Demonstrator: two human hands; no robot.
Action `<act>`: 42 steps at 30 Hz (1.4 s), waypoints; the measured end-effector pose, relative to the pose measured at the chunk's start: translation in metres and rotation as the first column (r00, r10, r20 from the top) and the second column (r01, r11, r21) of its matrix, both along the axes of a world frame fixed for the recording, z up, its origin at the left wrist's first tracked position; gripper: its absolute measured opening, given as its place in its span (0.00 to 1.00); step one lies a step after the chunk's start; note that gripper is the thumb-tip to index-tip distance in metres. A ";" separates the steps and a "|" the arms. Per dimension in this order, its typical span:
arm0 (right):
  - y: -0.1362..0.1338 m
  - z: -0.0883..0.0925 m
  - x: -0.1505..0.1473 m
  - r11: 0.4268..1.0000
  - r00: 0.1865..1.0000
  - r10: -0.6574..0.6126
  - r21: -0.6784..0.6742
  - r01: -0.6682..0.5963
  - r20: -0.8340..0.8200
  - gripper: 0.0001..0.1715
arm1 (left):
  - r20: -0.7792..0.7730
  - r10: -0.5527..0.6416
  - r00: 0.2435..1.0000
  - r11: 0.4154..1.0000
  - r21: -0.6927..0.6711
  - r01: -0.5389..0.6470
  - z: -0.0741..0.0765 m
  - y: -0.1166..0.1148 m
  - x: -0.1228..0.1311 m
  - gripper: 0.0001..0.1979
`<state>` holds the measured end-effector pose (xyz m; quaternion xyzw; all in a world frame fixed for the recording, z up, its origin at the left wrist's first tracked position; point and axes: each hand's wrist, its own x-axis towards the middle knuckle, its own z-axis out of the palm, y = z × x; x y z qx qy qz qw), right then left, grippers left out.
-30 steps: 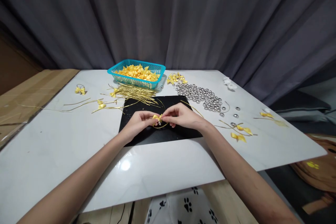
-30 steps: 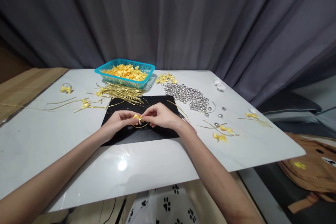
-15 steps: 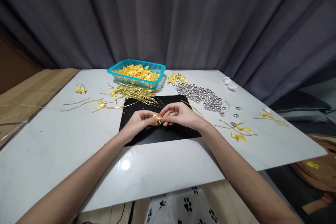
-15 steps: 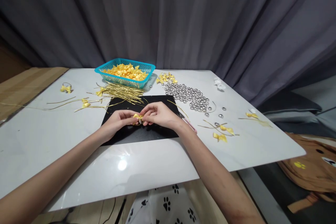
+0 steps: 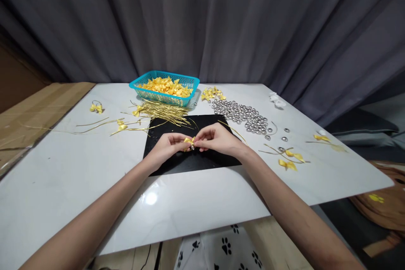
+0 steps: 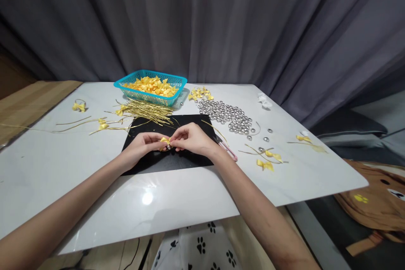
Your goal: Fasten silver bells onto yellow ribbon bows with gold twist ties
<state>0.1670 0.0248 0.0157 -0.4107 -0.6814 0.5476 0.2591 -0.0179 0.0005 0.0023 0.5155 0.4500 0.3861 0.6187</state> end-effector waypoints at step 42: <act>-0.006 0.009 -0.006 0.998 0.995 -0.063 0.024 0.061 0.074 0.10 | 0.034 0.071 0.997 0.997 -0.007 -0.070 -0.005 0.004 -0.002 0.17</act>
